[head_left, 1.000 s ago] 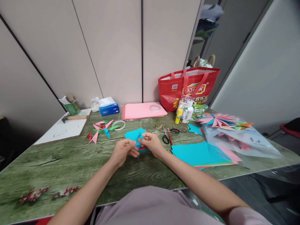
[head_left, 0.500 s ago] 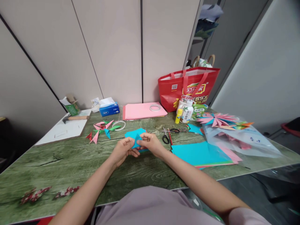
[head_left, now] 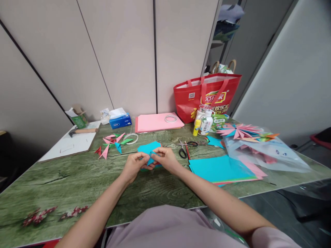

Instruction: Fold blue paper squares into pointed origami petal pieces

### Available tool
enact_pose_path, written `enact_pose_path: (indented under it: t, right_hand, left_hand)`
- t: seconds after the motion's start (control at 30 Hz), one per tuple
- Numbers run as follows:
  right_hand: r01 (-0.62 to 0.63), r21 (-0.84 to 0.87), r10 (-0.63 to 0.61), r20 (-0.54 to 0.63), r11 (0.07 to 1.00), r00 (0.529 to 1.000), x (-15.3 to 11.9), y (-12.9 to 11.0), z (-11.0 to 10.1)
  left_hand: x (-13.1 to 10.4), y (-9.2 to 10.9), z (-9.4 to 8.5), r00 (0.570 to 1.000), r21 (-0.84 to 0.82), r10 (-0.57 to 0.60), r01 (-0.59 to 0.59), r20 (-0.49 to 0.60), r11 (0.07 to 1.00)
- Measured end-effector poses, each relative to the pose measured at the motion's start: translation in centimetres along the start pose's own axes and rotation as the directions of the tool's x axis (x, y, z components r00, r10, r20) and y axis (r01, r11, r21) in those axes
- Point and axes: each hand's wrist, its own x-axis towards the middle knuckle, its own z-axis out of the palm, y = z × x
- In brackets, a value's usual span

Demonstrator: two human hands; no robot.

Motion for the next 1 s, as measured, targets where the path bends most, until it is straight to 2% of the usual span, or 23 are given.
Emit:
enact_pose_path:
  t: [0.17,0.4,0.5,0.6,0.8,0.87,1.0]
  right_hand:
    - [-0.038,0.059,0.036,0.040,0.998,0.999,-0.1,-0.1,0.0]
    - [0.008,0.082,-0.010,0.024,0.997,1.000,0.3,-0.1,-0.5]
    - [0.070,0.011,-0.069,-0.053,0.998,0.996,0.5,0.0,-0.7]
    - [0.147,-0.156,-0.165,-0.109,0.977,0.980,0.4,-0.2,-0.8]
    - [0.317,-0.452,-0.380,-0.053,0.834,0.924,-0.2,-0.5,-0.6]
    - [0.328,-0.457,-0.383,-0.030,0.827,0.923,-0.4,-0.4,-0.3]
    - [0.263,-0.345,-0.291,-0.028,0.901,0.956,-0.6,0.0,0.1]
  left_hand:
    - [0.0,0.0,0.0,0.987,0.159,0.147,-0.137,-0.057,0.978]
    - [-0.1,0.6,0.2,0.999,-0.037,0.023,-0.024,-0.036,0.999]
    - [0.0,0.7,0.2,1.000,-0.071,-0.002,0.002,0.005,0.997]
    - [0.1,0.6,0.2,1.000,-0.078,0.001,-0.001,0.000,0.997]
    - [0.2,0.0,0.2,1.000,-0.094,0.016,-0.017,-0.019,0.995]
    - [0.3,-0.1,0.1,0.999,-0.090,0.026,-0.028,-0.024,0.996]
    - [0.3,-0.4,0.1,0.992,-0.001,0.090,-0.090,-0.085,0.996]
